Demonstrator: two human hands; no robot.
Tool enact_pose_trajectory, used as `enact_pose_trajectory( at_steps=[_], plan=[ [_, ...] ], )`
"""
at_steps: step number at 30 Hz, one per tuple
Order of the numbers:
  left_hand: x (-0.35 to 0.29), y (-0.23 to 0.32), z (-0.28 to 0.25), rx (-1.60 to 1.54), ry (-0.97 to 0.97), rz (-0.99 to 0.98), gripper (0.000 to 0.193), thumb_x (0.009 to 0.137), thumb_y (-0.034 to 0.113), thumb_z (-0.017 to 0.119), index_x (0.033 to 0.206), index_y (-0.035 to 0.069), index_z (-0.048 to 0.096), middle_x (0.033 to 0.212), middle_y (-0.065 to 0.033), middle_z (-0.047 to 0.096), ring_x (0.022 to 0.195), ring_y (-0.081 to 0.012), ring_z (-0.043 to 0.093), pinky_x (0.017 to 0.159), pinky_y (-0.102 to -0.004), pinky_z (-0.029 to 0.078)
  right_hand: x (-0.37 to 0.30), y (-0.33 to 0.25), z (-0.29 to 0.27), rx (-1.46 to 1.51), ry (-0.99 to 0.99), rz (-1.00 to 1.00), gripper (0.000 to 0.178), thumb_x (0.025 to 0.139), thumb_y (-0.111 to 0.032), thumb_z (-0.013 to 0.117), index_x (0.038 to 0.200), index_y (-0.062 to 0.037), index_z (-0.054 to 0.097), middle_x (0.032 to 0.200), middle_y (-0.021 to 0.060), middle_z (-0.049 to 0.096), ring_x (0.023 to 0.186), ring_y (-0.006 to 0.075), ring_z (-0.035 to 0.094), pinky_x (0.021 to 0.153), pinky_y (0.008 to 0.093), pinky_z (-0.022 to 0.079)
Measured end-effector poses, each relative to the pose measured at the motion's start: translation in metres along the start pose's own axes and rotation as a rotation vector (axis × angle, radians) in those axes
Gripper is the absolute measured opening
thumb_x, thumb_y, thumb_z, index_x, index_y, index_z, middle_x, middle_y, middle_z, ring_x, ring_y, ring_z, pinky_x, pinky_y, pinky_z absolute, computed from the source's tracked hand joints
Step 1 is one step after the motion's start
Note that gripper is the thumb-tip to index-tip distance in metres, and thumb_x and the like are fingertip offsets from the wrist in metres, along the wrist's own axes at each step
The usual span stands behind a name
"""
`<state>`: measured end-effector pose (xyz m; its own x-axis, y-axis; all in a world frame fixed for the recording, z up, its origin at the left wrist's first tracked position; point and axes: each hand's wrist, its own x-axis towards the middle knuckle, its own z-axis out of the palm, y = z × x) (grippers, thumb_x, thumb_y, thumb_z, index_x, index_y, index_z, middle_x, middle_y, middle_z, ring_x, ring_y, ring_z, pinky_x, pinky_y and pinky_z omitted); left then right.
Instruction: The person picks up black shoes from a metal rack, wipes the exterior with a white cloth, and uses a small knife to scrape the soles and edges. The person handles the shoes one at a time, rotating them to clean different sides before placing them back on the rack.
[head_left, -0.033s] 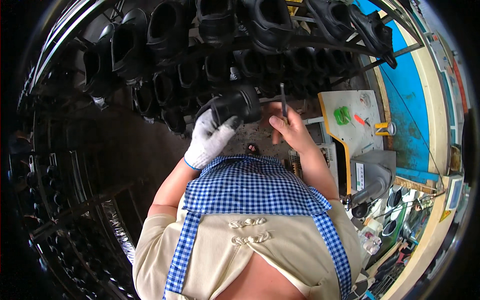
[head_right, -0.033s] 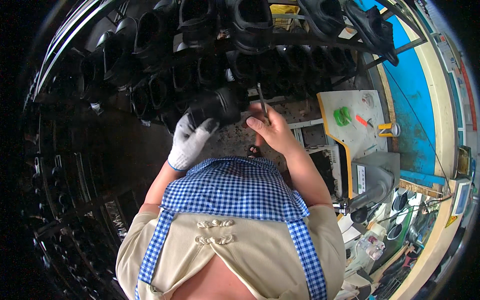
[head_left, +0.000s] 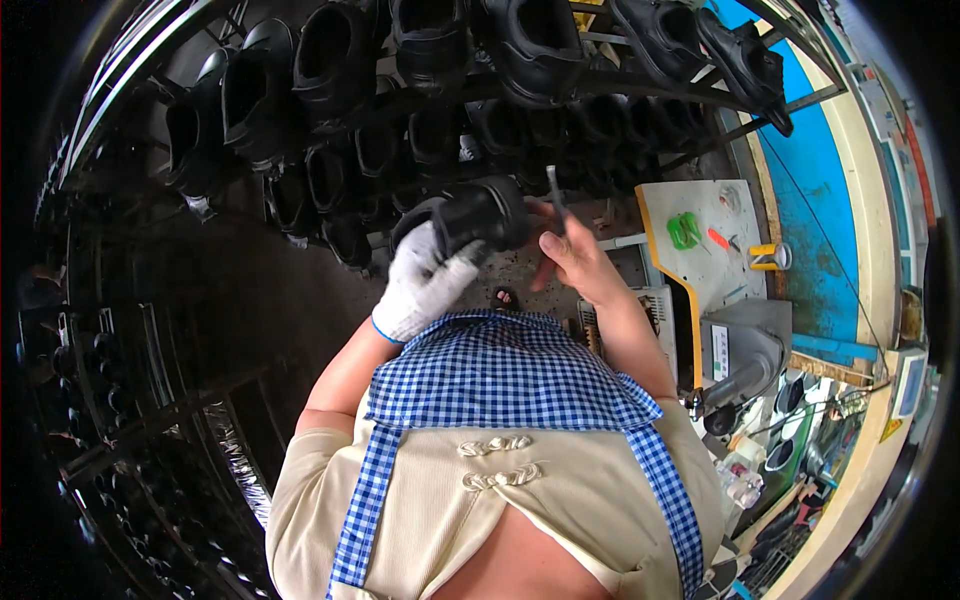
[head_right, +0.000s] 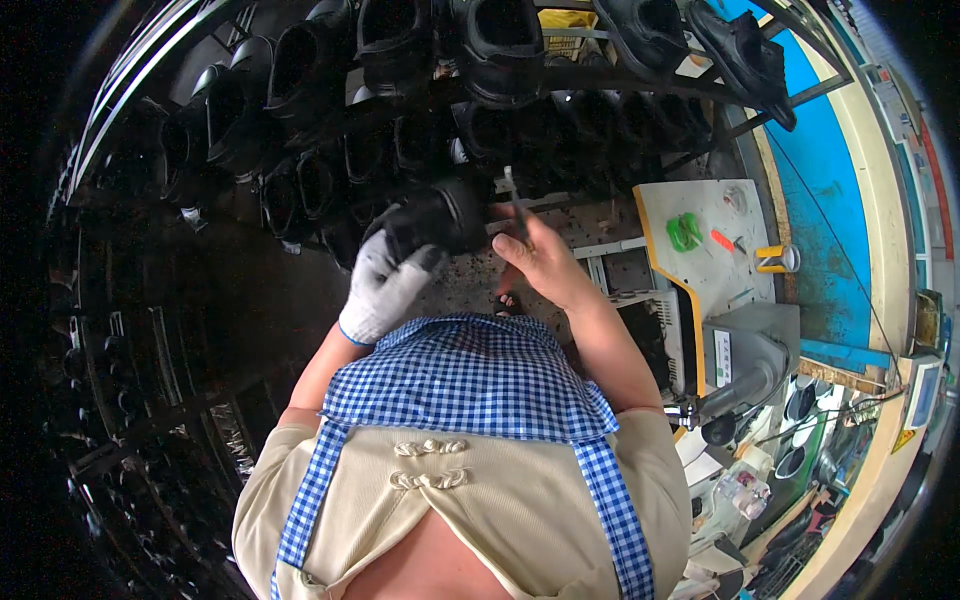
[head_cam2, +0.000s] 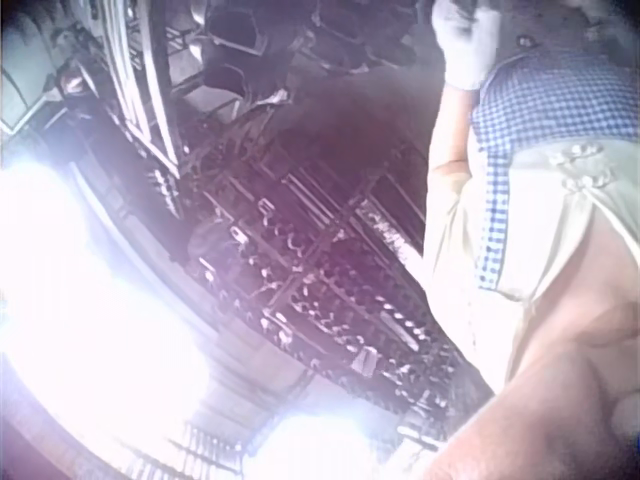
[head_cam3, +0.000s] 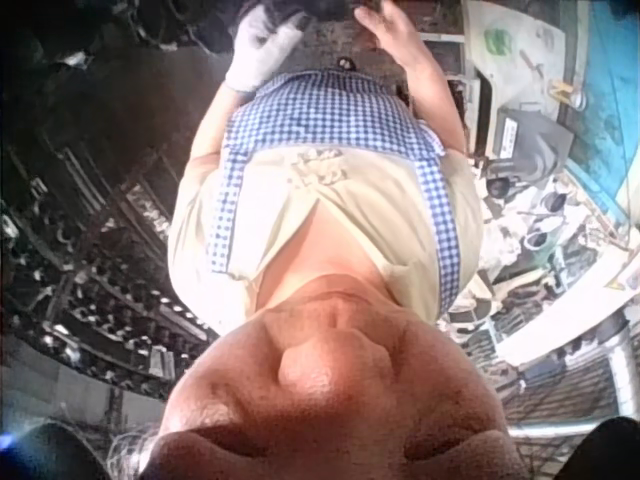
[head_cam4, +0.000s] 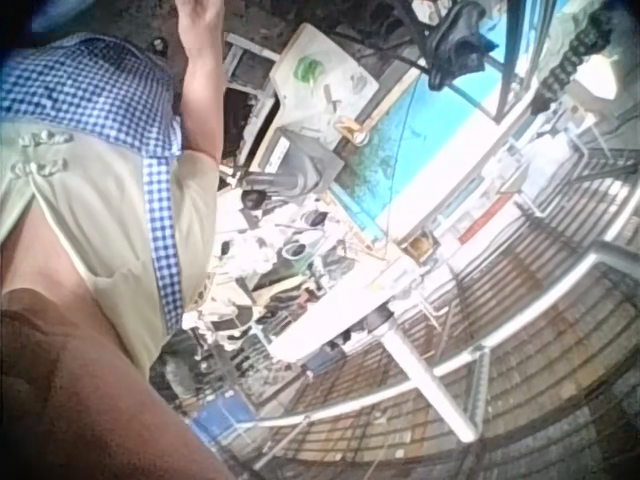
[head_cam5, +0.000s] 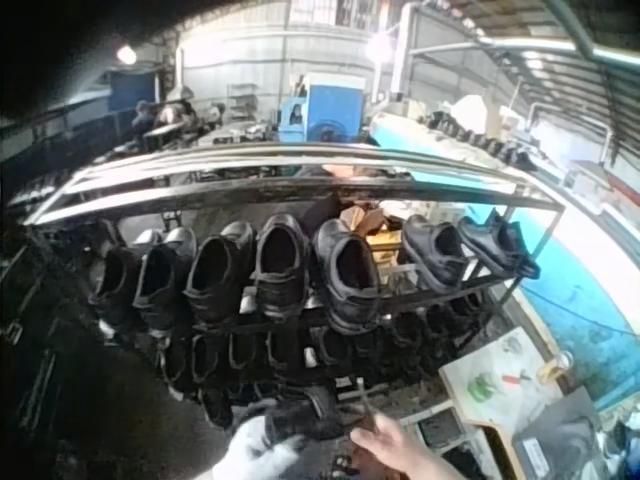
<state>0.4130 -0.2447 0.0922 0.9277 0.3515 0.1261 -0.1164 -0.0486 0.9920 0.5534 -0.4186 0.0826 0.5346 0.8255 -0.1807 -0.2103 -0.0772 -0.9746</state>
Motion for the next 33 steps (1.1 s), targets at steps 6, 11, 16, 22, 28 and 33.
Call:
enact_pose_trajectory(
  at_steps=[6, 11, 16, 22, 28, 33],
  plan=[
    [-0.004, -0.008, 0.009, 0.787, -0.293, 0.376, 0.043, 0.066, 0.017, 0.075, 0.105, 0.003, 0.065, 0.104, -0.0168, 0.063, 0.096, -0.0356, 0.062, 0.082, -0.0427, 0.051, 0.002, 0.061, -0.019, 0.427, -0.041, 0.432, 0.065, 0.088, -0.058, 0.061, 0.126, -0.0046, 0.054, 0.104, 0.0080, 0.066, 0.068, 0.0163, 0.067, 0.051, 0.0235, 0.051],
    [-0.007, 0.008, -0.006, 0.682, -0.475, 0.357, 0.038, 0.073, 0.021, 0.074, 0.105, 0.002, 0.067, 0.103, -0.0164, 0.066, 0.096, -0.0342, 0.063, 0.085, -0.0432, 0.052, -0.003, 0.078, -0.008, 0.562, 0.050, 0.341, 0.066, 0.083, -0.048, 0.065, 0.131, -0.0048, 0.052, 0.118, 0.0138, 0.064, 0.105, 0.0256, 0.064, 0.084, 0.0411, 0.056],
    [-0.016, 0.025, -0.050, 0.302, 0.089, 0.480, 0.042, 0.084, 0.007, 0.068, 0.125, 0.004, 0.058, 0.128, -0.0164, 0.058, 0.106, -0.0276, 0.063, 0.089, -0.0384, 0.052, -0.005, 0.098, -0.026, 0.841, -0.129, 0.091, 0.088, 0.078, -0.060, 0.066, 0.142, -0.0047, 0.043, 0.139, 0.0194, 0.050, 0.125, 0.0343, 0.053, 0.101, 0.0487, 0.047],
    [-0.012, 0.000, -0.045, -0.337, 0.388, -0.057, 0.081, 0.079, 0.012, 0.077, 0.145, 0.002, 0.031, 0.136, -0.0148, 0.049, 0.125, -0.0233, 0.050, 0.106, -0.0366, 0.042, -0.030, 0.122, -0.058, 0.862, -0.094, 0.229, 0.081, 0.084, -0.059, 0.061, 0.142, -0.0048, 0.044, 0.138, 0.0177, 0.052, 0.123, 0.0302, 0.054, 0.099, 0.0484, 0.048],
    [-0.014, 0.008, -0.032, -0.334, 0.327, 0.042, 0.072, 0.073, 0.017, 0.084, 0.132, 0.003, 0.044, 0.125, -0.0095, 0.054, 0.115, -0.0180, 0.054, 0.102, -0.0342, 0.045, -0.040, 0.160, -0.061, 0.859, 0.035, 0.508, 0.072, 0.089, -0.055, 0.057, 0.140, -0.0053, 0.045, 0.134, 0.0163, 0.055, 0.119, 0.0269, 0.057, 0.095, 0.0486, 0.050],
    [-0.008, 0.003, -0.031, -0.199, 0.288, 0.072, 0.068, 0.077, 0.013, 0.079, 0.134, 0.006, 0.043, 0.130, -0.0090, 0.053, 0.120, -0.0201, 0.052, 0.103, -0.0360, 0.044, -0.020, 0.181, -0.065, 0.906, 0.168, 0.529, 0.065, 0.094, -0.052, 0.054, 0.140, -0.0057, 0.046, 0.131, 0.0152, 0.058, 0.116, 0.0242, 0.059, 0.093, 0.0489, 0.051]
  ],
)
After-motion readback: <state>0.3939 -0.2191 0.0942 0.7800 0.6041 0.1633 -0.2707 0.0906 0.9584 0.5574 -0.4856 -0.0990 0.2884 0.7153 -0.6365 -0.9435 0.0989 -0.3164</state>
